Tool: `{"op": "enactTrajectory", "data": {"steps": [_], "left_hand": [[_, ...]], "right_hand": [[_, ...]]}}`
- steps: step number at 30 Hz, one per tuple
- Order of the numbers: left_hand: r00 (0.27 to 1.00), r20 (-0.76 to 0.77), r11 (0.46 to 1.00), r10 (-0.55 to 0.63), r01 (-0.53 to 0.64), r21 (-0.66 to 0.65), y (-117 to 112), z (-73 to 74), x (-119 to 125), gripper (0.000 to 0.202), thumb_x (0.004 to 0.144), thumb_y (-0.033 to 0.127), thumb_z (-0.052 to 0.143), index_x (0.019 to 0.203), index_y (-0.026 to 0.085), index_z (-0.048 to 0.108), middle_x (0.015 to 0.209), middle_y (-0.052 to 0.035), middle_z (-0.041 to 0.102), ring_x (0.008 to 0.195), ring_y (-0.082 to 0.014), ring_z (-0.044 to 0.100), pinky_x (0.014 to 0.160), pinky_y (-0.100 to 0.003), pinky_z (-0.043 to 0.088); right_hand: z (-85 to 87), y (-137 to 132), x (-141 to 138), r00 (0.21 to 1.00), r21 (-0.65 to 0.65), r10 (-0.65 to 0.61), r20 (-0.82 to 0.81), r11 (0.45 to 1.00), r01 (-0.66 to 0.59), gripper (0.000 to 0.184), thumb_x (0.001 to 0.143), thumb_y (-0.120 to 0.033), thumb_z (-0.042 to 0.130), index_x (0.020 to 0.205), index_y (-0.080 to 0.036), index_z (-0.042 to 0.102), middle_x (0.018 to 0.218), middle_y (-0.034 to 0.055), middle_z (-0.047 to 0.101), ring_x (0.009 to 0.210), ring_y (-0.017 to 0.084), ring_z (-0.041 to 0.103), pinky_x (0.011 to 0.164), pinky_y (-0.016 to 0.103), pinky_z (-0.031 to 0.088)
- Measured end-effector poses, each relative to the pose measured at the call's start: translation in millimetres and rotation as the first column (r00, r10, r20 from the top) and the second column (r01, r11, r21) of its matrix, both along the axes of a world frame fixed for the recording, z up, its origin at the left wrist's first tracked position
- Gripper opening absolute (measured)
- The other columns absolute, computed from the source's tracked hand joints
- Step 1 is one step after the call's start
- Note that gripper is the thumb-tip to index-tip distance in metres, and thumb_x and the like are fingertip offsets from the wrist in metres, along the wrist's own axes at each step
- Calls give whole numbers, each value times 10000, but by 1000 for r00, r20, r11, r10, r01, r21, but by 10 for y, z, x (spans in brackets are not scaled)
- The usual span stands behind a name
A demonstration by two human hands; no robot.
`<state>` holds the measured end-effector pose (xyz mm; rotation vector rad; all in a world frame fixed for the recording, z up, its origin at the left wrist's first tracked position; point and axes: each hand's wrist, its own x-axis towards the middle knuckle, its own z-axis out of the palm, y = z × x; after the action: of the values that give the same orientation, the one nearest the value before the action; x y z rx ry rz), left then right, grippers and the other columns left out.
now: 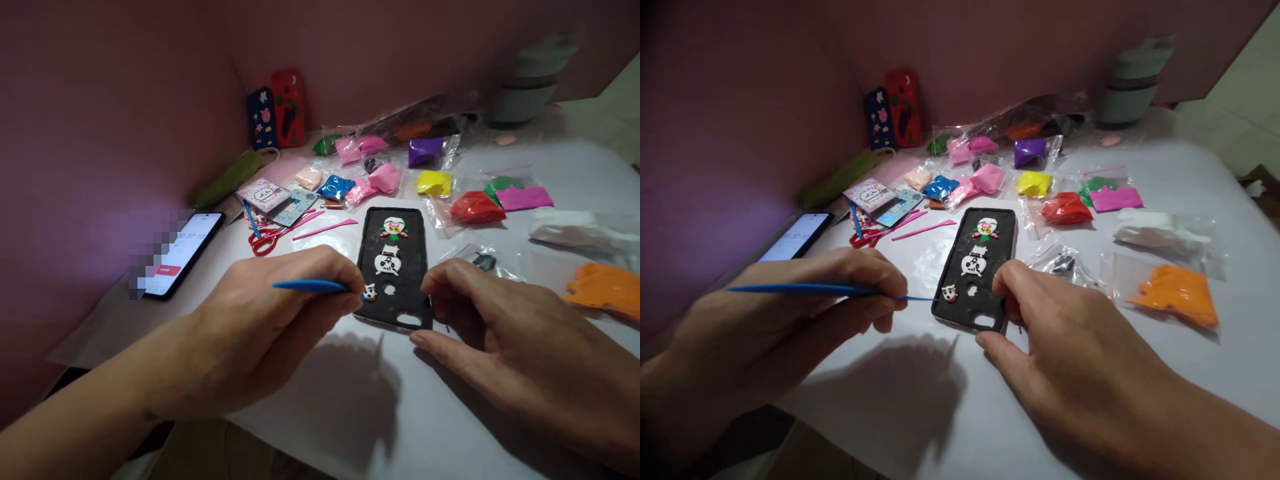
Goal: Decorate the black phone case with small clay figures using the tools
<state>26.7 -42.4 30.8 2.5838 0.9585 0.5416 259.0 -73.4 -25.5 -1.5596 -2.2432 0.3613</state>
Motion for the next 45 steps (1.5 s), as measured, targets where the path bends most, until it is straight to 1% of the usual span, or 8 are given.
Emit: {"op": "enactTrajectory", "data": {"steps": [5, 8, 16, 23, 28, 32, 42, 45], "left_hand": [[997, -35, 997, -63, 65, 50, 111, -101, 65, 38, 907, 182, 501, 918, 209, 525, 742, 19, 621, 624, -104, 585, 609, -217, 470], [997, -38, 996, -65, 67, 60, 108, -97, 73, 53, 904, 172, 493, 916, 204, 534, 721, 22, 617, 604, -99, 582, 578, -211, 457], [1000, -26, 990, 17, -13, 142, 68, -101, 153, 72, 871, 161, 510, 821, 194, 551, 712, 17, 637, 582, -96, 577, 514, -205, 424], [981, 107, 986, 164, -161, -38, 52, -219, 164, 105, 843, 134, 506, 781, 179, 577, 601, 40, 596, 450, -61, 523, 426, -174, 411], [942, 179, 946, 284, -245, -211, 40, -231, 198, 116, 838, 176, 514, 742, 173, 580, 616, 12, 630, 474, -97, 585, 380, -182, 407], [914, 227, 908, 335, -249, -337, 80, -257, 216, 98, 820, 178, 534, 732, 171, 576, 640, 0, 646, 479, -107, 598, 358, -174, 433], [900, 254, 887, 355, -239, -395, 70, -235, 209, 110, 810, 192, 554, 704, 175, 577, 615, 16, 637, 450, -96, 588, 357, -159, 454], [892, 221, 868, 394, -282, -409, 67, -235, 224, 103, 800, 199, 548, 706, 175, 582, 620, 14, 645, 467, -102, 603, 369, -158, 459]], "right_hand": [[-11, 21, -12, 999, 14, 9, -33, 1000, -9, 236, 752, -328, 645, 747, -255, 421, 619, -19, 566, 484, 165, 529, 425, 274, 355], [-9, 21, -4, 999, 12, 15, -39, 1000, -14, 251, 745, -326, 655, 739, -253, 415, 620, -20, 559, 492, 167, 530, 441, 279, 369], [-16, 13, -2, 1000, 15, 16, -12, 1000, -15, 244, 756, -328, 651, 757, -250, 420, 635, -15, 563, 515, 172, 542, 446, 280, 370], [5, 10, -13, 998, 28, 32, -46, 999, -31, 232, 754, -297, 664, 754, -250, 437, 613, -32, 553, 471, 145, 512, 442, 269, 371], [-24, 11, 10, 999, 22, 19, -33, 1000, -18, 258, 741, -320, 668, 755, -255, 419, 644, -25, 569, 515, 165, 545, 440, 275, 364], [-28, 26, 4, 999, 20, 17, -27, 1000, -16, 268, 747, -331, 665, 762, -259, 407, 638, -27, 563, 501, 163, 532, 445, 281, 373], [-25, 3, -3, 999, 36, 15, -29, 999, -14, 250, 751, -325, 659, 768, -262, 418, 634, -28, 563, 498, 160, 528, 430, 270, 356], [-16, 8, -13, 999, 21, 10, -42, 1000, -9, 254, 744, -313, 672, 762, -260, 424, 636, -33, 565, 503, 158, 537, 436, 266, 364]]}}
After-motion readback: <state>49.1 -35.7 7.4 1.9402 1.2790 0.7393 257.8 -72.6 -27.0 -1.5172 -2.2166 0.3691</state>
